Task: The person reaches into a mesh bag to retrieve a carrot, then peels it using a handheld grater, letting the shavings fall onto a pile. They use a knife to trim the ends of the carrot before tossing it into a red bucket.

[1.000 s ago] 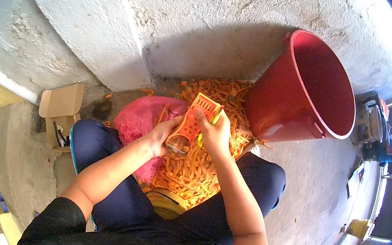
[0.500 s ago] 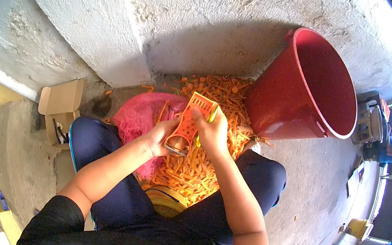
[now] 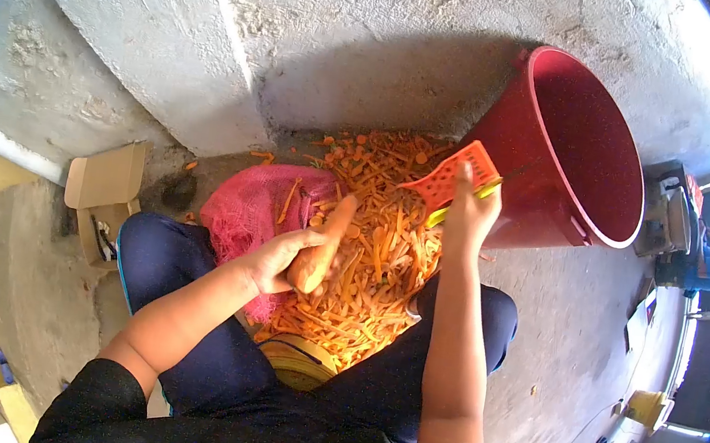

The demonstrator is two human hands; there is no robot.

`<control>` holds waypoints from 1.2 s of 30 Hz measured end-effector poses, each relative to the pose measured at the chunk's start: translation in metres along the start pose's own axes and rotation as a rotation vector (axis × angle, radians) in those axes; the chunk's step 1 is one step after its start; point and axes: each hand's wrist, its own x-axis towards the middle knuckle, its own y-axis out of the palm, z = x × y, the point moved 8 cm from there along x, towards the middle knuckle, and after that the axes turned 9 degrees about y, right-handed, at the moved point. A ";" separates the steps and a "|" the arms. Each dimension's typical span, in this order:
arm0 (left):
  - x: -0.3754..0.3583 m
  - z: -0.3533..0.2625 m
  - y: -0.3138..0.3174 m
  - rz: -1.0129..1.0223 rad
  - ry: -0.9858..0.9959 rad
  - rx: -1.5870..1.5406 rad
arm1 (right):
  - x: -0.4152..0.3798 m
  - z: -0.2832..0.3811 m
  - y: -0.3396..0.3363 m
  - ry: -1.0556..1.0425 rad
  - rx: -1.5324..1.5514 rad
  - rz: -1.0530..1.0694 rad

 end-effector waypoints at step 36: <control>-0.002 0.007 0.001 -0.031 -0.070 -0.099 | 0.000 -0.011 0.016 0.042 -0.057 0.024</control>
